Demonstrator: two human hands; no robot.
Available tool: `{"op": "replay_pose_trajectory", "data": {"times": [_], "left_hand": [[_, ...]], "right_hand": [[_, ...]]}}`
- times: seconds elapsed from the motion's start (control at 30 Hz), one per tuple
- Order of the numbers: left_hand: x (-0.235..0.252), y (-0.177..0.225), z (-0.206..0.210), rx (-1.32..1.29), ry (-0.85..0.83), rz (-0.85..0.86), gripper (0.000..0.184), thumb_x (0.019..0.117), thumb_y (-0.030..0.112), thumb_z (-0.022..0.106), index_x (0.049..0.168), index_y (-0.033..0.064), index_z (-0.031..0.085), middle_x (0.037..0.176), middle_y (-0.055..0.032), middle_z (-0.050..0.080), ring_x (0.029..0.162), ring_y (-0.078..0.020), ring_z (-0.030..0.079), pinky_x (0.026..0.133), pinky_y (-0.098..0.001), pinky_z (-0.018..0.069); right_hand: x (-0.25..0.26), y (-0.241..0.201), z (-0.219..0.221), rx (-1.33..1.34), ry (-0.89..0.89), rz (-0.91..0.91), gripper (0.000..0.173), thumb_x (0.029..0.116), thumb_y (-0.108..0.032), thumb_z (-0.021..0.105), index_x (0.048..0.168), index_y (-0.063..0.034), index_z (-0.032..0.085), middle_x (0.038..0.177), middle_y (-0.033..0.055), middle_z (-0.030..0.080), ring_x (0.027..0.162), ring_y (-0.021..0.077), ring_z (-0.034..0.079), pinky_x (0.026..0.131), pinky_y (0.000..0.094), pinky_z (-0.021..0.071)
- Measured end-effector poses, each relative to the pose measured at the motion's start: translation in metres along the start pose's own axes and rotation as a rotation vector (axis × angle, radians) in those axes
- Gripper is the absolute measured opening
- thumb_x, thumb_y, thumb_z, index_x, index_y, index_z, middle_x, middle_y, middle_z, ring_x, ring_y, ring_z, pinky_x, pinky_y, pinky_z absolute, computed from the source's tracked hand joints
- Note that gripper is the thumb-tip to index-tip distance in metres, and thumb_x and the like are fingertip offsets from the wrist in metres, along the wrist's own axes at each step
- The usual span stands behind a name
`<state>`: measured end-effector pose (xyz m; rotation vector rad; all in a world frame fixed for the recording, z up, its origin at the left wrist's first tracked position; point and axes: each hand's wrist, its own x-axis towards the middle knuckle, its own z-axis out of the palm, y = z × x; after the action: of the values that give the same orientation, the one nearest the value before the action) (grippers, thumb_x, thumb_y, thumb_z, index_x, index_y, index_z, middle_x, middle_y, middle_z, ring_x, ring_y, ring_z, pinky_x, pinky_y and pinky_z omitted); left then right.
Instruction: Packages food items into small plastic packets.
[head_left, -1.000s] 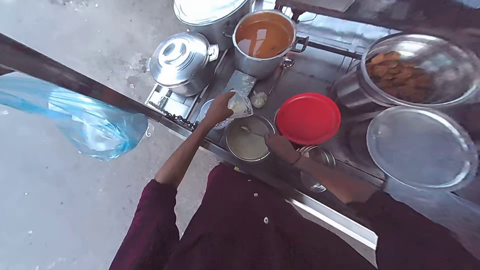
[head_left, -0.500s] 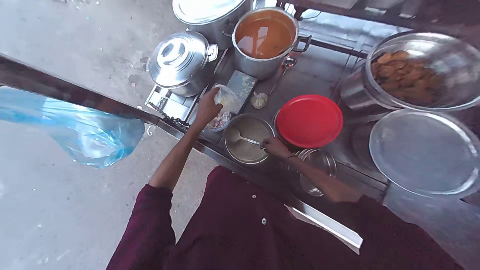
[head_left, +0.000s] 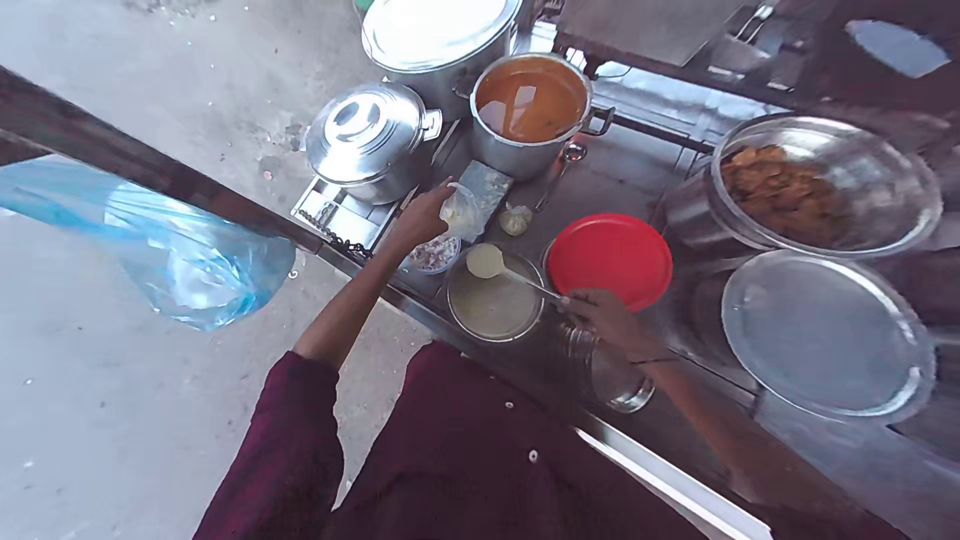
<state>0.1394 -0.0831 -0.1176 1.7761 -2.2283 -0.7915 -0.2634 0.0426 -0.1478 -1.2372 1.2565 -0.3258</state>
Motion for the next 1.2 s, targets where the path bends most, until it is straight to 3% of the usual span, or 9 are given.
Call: {"op": "replay_pose_trajectory", "data": {"times": [0.27, 0.33, 0.43, 0.53, 0.63, 0.8, 0.97, 1.1, 1.2], "left_hand": [[-0.017, 0.036, 0.008, -0.042, -0.174, 0.16, 0.085, 0.0702, -0.001, 0.083, 0.149, 0.0134, 0.053, 0.151, -0.0107, 0.054, 0.123, -0.0353, 0.062, 0.098, -0.061, 0.0518], [-0.021, 0.044, 0.009, -0.113, -0.222, 0.138, 0.085, 0.0724, 0.001, 0.083, 0.15, 0.0147, 0.051, 0.145, -0.0134, 0.058, 0.108, -0.0343, 0.069, 0.086, -0.0581, 0.0582], [-0.025, 0.053, 0.011, -0.24, -0.236, 0.047, 0.084, 0.0756, 0.004, 0.083, 0.152, 0.0156, 0.047, 0.115, -0.0204, 0.069, 0.077, -0.0325, 0.073, 0.068, -0.0544, 0.063], [-0.025, 0.05, 0.017, -0.286, -0.216, -0.019, 0.087, 0.0772, 0.007, 0.082, 0.154, 0.0173, 0.043, 0.11, -0.0228, 0.069, 0.073, -0.0328, 0.072, 0.069, -0.0545, 0.0633], [-0.028, 0.041, 0.02, -0.315, -0.185, -0.031, 0.088, 0.0753, 0.004, 0.081, 0.154, 0.0165, 0.045, 0.114, -0.0222, 0.068, 0.072, -0.0316, 0.073, 0.066, -0.053, 0.0641], [-0.03, 0.032, 0.022, -0.363, -0.196, -0.138, 0.092, 0.0764, 0.0, 0.081, 0.157, 0.0172, 0.04, 0.121, -0.0244, 0.066, 0.073, -0.0342, 0.074, 0.065, -0.054, 0.0646], [-0.03, 0.035, 0.007, -0.305, -0.177, -0.17, 0.093, 0.0758, 0.001, 0.081, 0.158, 0.0185, 0.04, 0.112, -0.0236, 0.069, 0.066, -0.0306, 0.073, 0.062, -0.0505, 0.0645], [-0.033, 0.046, -0.002, -0.322, -0.176, -0.165, 0.091, 0.0791, 0.002, 0.078, 0.159, 0.0186, 0.038, 0.107, -0.024, 0.069, 0.064, -0.0302, 0.072, 0.062, -0.0489, 0.0644], [-0.032, 0.048, -0.01, -0.303, -0.151, -0.144, 0.088, 0.0797, 0.004, 0.078, 0.158, 0.0186, 0.04, 0.105, -0.0236, 0.069, 0.065, -0.0307, 0.072, 0.062, -0.05, 0.0639]], "right_hand": [[-0.031, -0.068, -0.012, -0.039, 0.031, -0.01, 0.028, 0.106, -0.029, 0.055, 0.102, -0.0062, 0.071, 0.068, -0.0011, 0.06, 0.048, 0.0059, 0.045, 0.042, 0.0231, 0.0368], [-0.027, -0.076, -0.001, -0.307, 0.119, -0.073, 0.033, 0.1073, -0.034, 0.052, 0.103, -0.0073, 0.07, 0.073, 0.0022, 0.064, 0.056, 0.0123, 0.056, 0.051, 0.0313, 0.0484], [-0.026, -0.069, 0.042, -0.933, 0.396, -0.262, 0.03, 0.1085, -0.024, 0.047, 0.115, -0.0032, 0.068, 0.096, 0.0176, 0.071, 0.085, 0.0353, 0.072, 0.072, 0.0554, 0.0594], [-0.024, -0.05, 0.057, -1.206, 0.59, -0.458, 0.024, 0.1026, -0.011, 0.053, 0.119, -0.0012, 0.068, 0.104, 0.0231, 0.069, 0.092, 0.0416, 0.071, 0.071, 0.0537, 0.0599], [-0.041, -0.058, 0.028, -0.923, 0.537, -0.369, 0.033, 0.108, -0.029, 0.046, 0.121, -0.0102, 0.071, 0.108, 0.0144, 0.073, 0.097, 0.0325, 0.072, 0.082, 0.0539, 0.0592], [-0.028, -0.031, -0.035, -0.259, 0.188, -0.067, 0.031, 0.1048, -0.035, 0.057, 0.107, -0.0077, 0.071, 0.075, 0.0035, 0.066, 0.059, 0.0127, 0.058, 0.055, 0.0337, 0.0509], [0.025, 0.003, 0.01, -0.884, 0.128, -0.016, 0.037, 0.1075, -0.035, 0.046, 0.115, -0.0068, 0.07, 0.098, 0.0187, 0.072, 0.092, 0.037, 0.071, 0.082, 0.0608, 0.0561], [0.054, 0.019, 0.064, -1.232, 0.108, -0.057, 0.029, 0.0987, -0.015, 0.051, 0.119, 0.0018, 0.064, 0.099, 0.0277, 0.069, 0.091, 0.0481, 0.07, 0.073, 0.0647, 0.0554], [0.078, 0.034, 0.073, -1.082, 0.059, 0.06, 0.034, 0.1026, -0.026, 0.045, 0.113, -0.0029, 0.067, 0.104, 0.0246, 0.071, 0.1, 0.0451, 0.07, 0.081, 0.0656, 0.0543]]}}
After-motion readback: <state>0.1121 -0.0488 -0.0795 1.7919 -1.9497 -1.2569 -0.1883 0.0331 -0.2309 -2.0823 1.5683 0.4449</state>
